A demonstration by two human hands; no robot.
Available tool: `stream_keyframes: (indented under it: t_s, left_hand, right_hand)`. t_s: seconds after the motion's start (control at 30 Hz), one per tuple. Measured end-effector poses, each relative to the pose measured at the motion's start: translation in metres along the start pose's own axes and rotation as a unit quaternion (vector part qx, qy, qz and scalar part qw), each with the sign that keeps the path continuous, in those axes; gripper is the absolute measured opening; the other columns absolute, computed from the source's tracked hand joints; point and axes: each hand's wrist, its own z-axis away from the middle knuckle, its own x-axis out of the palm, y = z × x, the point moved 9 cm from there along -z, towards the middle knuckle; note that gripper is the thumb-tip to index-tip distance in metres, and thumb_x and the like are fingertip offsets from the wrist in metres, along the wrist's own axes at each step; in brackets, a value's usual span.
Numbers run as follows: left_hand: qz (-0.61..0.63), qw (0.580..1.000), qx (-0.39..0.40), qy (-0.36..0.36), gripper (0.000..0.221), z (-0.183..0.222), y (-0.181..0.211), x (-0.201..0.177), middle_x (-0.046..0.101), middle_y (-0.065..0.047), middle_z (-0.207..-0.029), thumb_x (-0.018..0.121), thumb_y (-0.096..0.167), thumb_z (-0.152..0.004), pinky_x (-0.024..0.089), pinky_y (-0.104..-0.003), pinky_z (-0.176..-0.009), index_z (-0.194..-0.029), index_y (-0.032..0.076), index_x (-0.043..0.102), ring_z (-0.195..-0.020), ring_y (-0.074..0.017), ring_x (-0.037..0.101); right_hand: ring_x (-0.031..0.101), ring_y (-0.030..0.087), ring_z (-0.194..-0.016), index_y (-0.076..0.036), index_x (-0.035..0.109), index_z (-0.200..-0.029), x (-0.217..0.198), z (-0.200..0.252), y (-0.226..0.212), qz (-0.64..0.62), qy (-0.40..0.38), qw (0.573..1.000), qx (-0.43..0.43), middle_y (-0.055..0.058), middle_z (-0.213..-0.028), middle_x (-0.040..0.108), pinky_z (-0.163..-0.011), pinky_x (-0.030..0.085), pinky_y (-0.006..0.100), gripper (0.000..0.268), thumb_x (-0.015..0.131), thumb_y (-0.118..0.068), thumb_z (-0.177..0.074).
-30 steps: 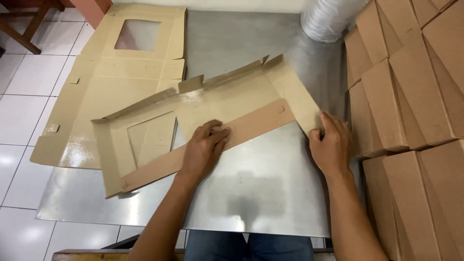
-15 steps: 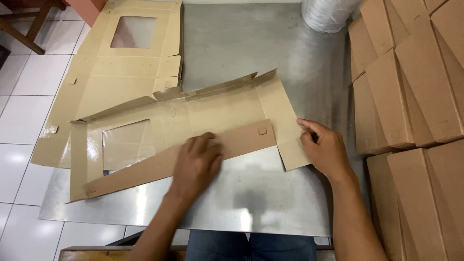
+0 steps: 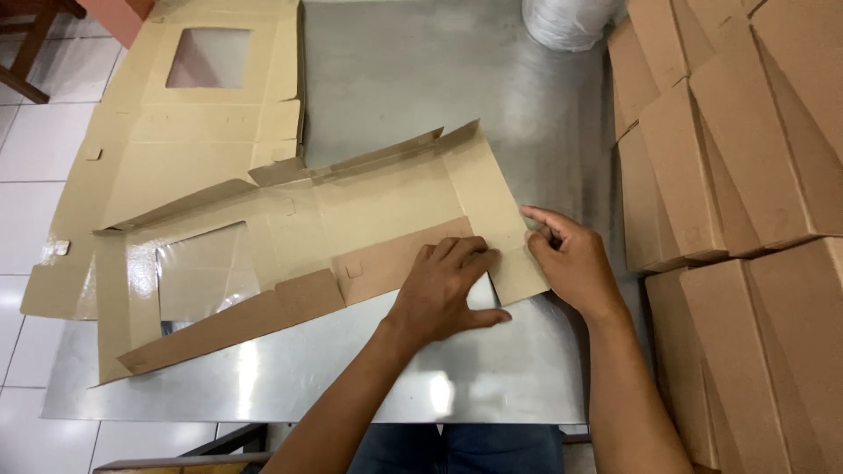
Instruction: The person assembles a flat cardboard box with a clear window on the lid. They fold the side flaps, interlock the tabs, and secure the lid onto the base to form a finished box.
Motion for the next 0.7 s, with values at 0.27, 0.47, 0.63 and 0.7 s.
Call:
stream_keyframes:
  t_s: [0.27,0.47,0.63,0.7]
  left_hand:
    - [0.001,0.999,0.015,0.034,0.041,-0.006,-0.011,0.002,0.068,-0.006,-0.114,0.068,0.048,-0.094,0.053,-0.042,-0.082,-0.114,0.013,0.074,-0.112,-0.0274,0.065]
    - [0.041,0.998,-0.027,0.045,0.018,-0.019,-0.027,0.002,0.073,-0.006,-0.104,0.069,0.03,-0.099,0.056,-0.037,-0.074,-0.103,0.014,0.076,-0.097,-0.025,0.072]
    - [0.1,0.989,-0.091,0.057,0.015,-0.024,-0.045,0.0,0.073,-0.007,-0.099,0.07,0.027,-0.098,0.06,-0.035,-0.069,-0.102,0.012,0.072,-0.087,-0.0256,0.075]
    - [0.108,0.984,-0.111,0.086,0.045,-0.023,-0.05,-0.007,0.058,-0.014,-0.12,0.078,0.021,-0.092,0.064,-0.042,-0.068,-0.127,0.007,0.053,-0.087,-0.0294,0.075]
  right_hand:
    - [0.06,0.019,-0.071,-0.008,0.077,-0.122,-0.001,-0.003,0.016,-0.039,0.015,0.999,0.03,0.014,-0.079,0.072,-0.062,0.051,0.037,0.032,0.057,-0.008,-0.096]
    - [0.066,0.025,-0.088,-0.005,0.076,-0.118,-0.006,-0.013,0.015,-0.068,0.066,0.994,-0.051,0.018,-0.093,0.073,-0.073,0.055,0.038,0.026,0.054,-0.015,-0.107]
    - [0.067,0.027,-0.094,-0.002,0.075,-0.118,-0.001,-0.009,0.002,-0.077,0.083,0.987,-0.113,0.018,-0.097,0.071,-0.078,0.056,0.04,0.024,0.056,-0.014,-0.107]
    - [0.068,0.027,-0.092,0.0,0.074,-0.119,0.005,-0.006,-0.006,-0.026,0.08,0.989,-0.124,0.019,-0.095,0.071,-0.077,0.054,0.039,0.024,0.07,-0.007,-0.097]
